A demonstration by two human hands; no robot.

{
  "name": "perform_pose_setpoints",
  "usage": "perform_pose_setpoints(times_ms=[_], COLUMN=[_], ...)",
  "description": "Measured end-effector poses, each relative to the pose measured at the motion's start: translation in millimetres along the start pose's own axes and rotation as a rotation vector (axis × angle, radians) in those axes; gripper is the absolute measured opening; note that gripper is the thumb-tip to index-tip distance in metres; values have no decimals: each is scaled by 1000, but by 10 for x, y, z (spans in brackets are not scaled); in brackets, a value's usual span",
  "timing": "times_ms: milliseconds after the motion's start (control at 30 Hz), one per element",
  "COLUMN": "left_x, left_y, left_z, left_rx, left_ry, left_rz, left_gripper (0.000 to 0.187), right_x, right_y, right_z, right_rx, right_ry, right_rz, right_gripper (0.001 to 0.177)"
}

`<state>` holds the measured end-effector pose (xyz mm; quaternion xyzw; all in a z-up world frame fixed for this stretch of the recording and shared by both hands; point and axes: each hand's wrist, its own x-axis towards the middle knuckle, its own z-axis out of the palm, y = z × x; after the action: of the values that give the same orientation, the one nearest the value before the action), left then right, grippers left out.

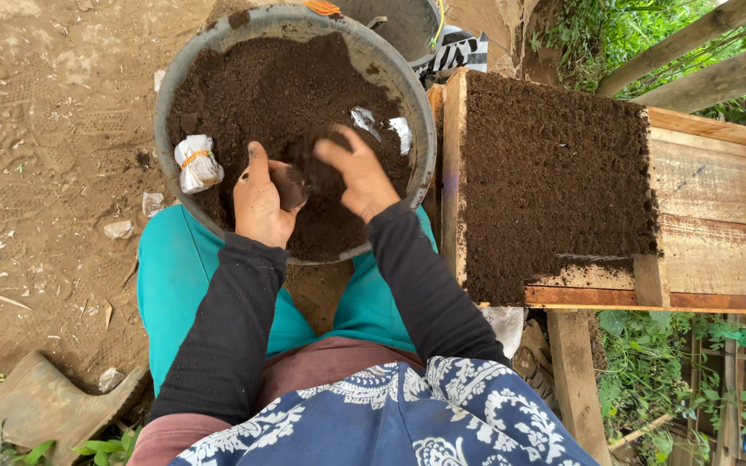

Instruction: The person scoops soil from a large metal basin and fills small white seed pouches by hand. They then place the filled pouches onto a wooden tray filled with soil. The process is repeated continuously throughout the video.

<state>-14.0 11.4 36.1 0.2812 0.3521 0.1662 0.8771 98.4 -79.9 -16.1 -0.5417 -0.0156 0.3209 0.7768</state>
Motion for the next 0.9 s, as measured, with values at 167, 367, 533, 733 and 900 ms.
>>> perform_pose_setpoints(times_ms=[167,367,533,733,900], left_x=[25,336,163,517,5], left_y=[-128,-479,-274,-539,-66], left_z=[16,-167,91,-86,5], left_rx=[-293,-589,-540,-322,-265], left_ry=[39,23,106,155,-30], left_rz=[-253,-363,-316,-44,-166], left_gripper=[38,37,63,24,37], right_x=[-260,-340,-623,-563,-937], right_y=[-499,-397,-444,-444,-729], right_z=[372,353,365,102,250], right_rx=[53,-100,-540,-1228,-1674], right_ry=[21,-13,-51,-335,-193], right_rz=[-205,-353,-421,-446,-121], right_gripper=[35,32,29,42,29])
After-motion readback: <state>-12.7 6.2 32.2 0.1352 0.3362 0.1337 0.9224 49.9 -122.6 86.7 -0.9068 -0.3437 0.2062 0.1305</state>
